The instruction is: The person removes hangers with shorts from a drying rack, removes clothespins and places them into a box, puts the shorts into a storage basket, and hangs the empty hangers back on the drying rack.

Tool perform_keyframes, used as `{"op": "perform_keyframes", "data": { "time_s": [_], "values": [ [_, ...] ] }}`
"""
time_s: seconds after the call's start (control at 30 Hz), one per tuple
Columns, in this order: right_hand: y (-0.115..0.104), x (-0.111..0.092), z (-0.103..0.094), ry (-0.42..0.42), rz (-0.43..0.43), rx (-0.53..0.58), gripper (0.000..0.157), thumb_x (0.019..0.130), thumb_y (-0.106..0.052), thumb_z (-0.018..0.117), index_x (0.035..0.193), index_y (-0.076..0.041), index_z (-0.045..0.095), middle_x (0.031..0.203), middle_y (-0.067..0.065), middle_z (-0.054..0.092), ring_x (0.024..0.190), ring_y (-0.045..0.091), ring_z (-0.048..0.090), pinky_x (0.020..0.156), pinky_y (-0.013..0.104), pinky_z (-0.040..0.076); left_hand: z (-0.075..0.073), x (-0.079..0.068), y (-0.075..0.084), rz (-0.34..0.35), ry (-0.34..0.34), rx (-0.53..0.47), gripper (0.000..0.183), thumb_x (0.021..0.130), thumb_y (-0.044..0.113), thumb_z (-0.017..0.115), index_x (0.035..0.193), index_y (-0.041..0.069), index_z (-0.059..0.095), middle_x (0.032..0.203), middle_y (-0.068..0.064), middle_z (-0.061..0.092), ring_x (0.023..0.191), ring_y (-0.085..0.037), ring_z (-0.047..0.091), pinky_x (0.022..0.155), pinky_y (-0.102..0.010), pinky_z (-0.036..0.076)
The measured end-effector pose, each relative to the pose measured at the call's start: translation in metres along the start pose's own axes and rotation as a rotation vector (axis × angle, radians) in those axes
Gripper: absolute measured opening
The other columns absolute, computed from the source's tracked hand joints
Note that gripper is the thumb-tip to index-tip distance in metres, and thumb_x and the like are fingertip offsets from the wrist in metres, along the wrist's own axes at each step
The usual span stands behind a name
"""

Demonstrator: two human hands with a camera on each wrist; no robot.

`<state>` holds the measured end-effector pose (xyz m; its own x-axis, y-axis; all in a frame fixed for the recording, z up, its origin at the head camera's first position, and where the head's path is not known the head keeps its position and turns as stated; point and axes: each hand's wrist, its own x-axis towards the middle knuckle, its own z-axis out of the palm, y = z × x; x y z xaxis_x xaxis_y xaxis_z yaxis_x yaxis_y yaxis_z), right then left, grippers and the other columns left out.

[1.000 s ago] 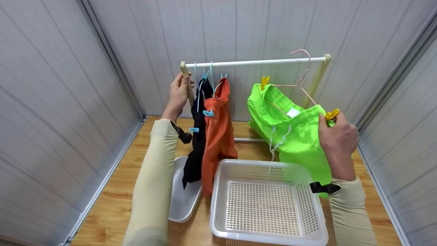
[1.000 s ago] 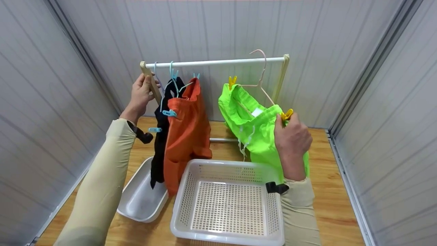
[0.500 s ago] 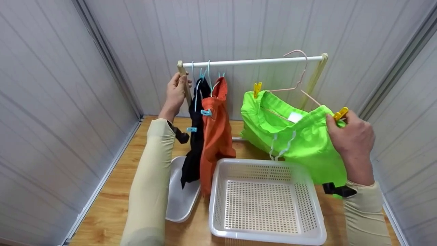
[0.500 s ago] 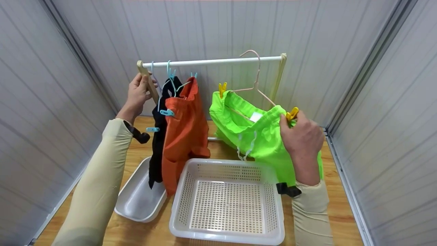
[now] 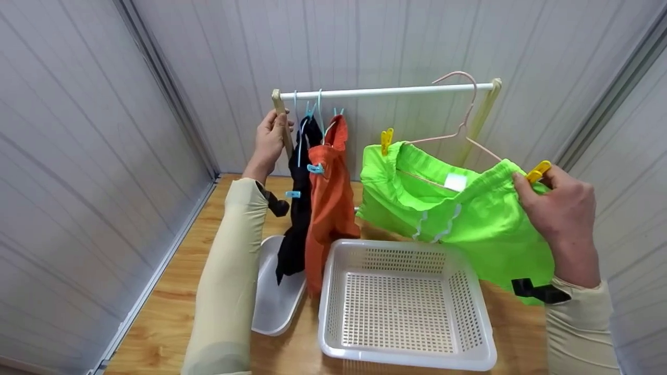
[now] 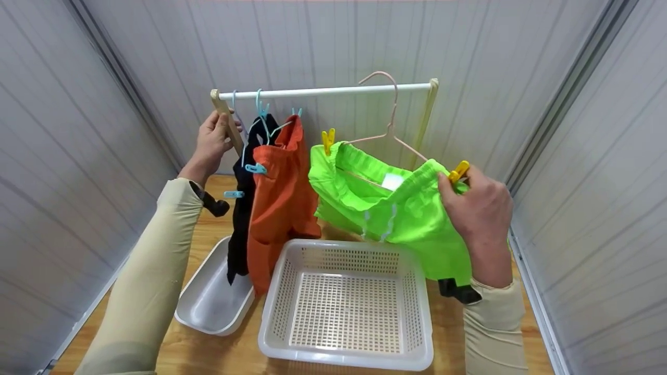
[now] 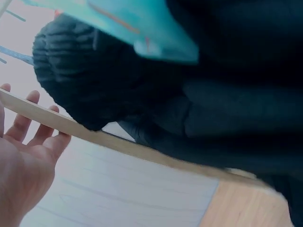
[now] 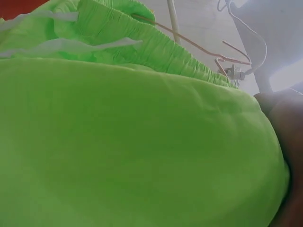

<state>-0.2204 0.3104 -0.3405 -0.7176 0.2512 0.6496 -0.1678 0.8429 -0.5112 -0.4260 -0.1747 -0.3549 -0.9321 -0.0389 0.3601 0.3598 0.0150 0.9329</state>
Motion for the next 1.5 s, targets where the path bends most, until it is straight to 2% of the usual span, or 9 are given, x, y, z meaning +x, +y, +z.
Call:
{"op": "perform_keyframes", "data": {
  "time_s": [0.2, 0.3, 0.4, 0.57, 0.73, 0.87, 1.0, 1.2, 1.5],
  "values": [
    [0.001, -0.001, -0.007, -0.015, -0.053, 0.051, 0.034, 0.085, -0.032, 0.073, 0.077, -0.001, 0.064, 0.077, 0.017, 0.069, 0.059, -0.007, 0.046, 0.055, 0.011, 0.033, -0.005, -0.002, 0.008, -0.101, -0.058, 0.029, 0.04, 0.102, 0.037, 0.044, 0.133, 0.013, 0.053, 0.125, -0.02, 0.052, 0.114, -0.029, 0.048, 0.092, -0.046, 0.041],
    [0.001, -0.001, -0.01, -0.012, -0.077, 0.086, 0.032, 0.083, -0.029, 0.075, 0.076, 0.0, 0.065, 0.075, 0.015, 0.068, 0.059, -0.007, 0.048, 0.056, 0.01, 0.034, -0.011, -0.008, 0.021, -0.171, -0.091, 0.116, 0.045, 0.103, 0.034, 0.045, 0.142, 0.012, 0.044, 0.135, -0.017, 0.046, 0.124, -0.03, 0.044, 0.098, -0.044, 0.039],
    [0.002, 0.0, -0.014, 0.004, -0.121, 0.115, 0.029, 0.082, -0.026, 0.077, 0.074, 0.0, 0.065, 0.07, 0.009, 0.065, 0.054, -0.004, 0.046, 0.051, 0.01, 0.032, -0.018, -0.019, 0.037, -0.167, -0.042, 0.222, 0.046, 0.103, 0.027, 0.046, 0.146, 0.011, 0.038, 0.14, -0.015, 0.042, 0.127, -0.027, 0.042, 0.1, -0.04, 0.038],
    [0.005, 0.002, -0.017, 0.053, -0.207, 0.166, 0.026, 0.078, -0.02, 0.08, 0.071, -0.001, 0.065, 0.064, -0.009, 0.057, 0.049, 0.0, 0.041, 0.046, 0.012, 0.028, -0.028, -0.059, 0.077, -0.001, 0.016, 0.316, 0.032, 0.103, 0.02, 0.049, 0.131, 0.007, 0.052, 0.125, -0.012, 0.052, 0.112, -0.023, 0.052, 0.091, -0.034, 0.047],
    [0.007, -0.001, -0.021, 0.084, -0.23, 0.228, 0.021, 0.076, -0.013, 0.081, 0.072, 0.003, 0.068, 0.067, -0.02, 0.056, 0.051, -0.005, 0.045, 0.048, 0.008, 0.031, -0.03, -0.112, 0.116, 0.159, -0.192, 0.364, 0.022, 0.1, 0.016, 0.055, 0.112, 0.001, 0.064, 0.102, -0.011, 0.063, 0.088, -0.024, 0.062, 0.075, -0.03, 0.054],
    [0.0, -0.003, -0.025, 0.115, -0.226, 0.278, 0.016, 0.074, -0.006, 0.079, 0.075, 0.007, 0.07, 0.071, -0.024, 0.058, 0.057, -0.009, 0.05, 0.052, 0.006, 0.035, -0.023, -0.146, 0.13, 0.274, -0.307, 0.479, 0.016, 0.096, 0.014, 0.062, 0.107, 0.005, 0.069, 0.095, -0.003, 0.066, 0.081, -0.016, 0.063, 0.071, -0.027, 0.054],
    [-0.016, -0.005, -0.03, 0.119, -0.238, 0.321, 0.015, 0.074, -0.003, 0.078, 0.075, 0.009, 0.069, 0.072, -0.025, 0.058, 0.06, -0.01, 0.052, 0.056, 0.007, 0.037, -0.011, -0.167, 0.132, 0.355, -0.301, 0.518, 0.014, 0.093, 0.01, 0.066, 0.106, 0.007, 0.072, 0.1, 0.001, 0.066, 0.088, -0.01, 0.064, 0.075, -0.027, 0.054],
    [-0.025, -0.008, -0.03, 0.107, -0.262, 0.385, 0.013, 0.074, 0.001, 0.076, 0.076, 0.011, 0.069, 0.073, -0.022, 0.061, 0.061, -0.008, 0.055, 0.057, 0.007, 0.04, 0.013, -0.179, 0.116, 0.452, -0.223, 0.487, 0.022, 0.089, 0.001, 0.068, 0.11, 0.002, 0.07, 0.107, -0.004, 0.065, 0.088, -0.012, 0.066, 0.074, -0.026, 0.054],
    [-0.023, -0.013, -0.022, 0.078, -0.279, 0.468, 0.012, 0.073, 0.003, 0.075, 0.077, 0.012, 0.069, 0.074, -0.016, 0.064, 0.062, -0.005, 0.057, 0.058, 0.01, 0.042, 0.03, -0.188, 0.086, 0.454, -0.136, 0.409, 0.026, 0.09, 0.004, 0.068, 0.116, 0.002, 0.069, 0.11, -0.007, 0.065, 0.089, -0.014, 0.066, 0.07, -0.028, 0.055]
  ]
}}
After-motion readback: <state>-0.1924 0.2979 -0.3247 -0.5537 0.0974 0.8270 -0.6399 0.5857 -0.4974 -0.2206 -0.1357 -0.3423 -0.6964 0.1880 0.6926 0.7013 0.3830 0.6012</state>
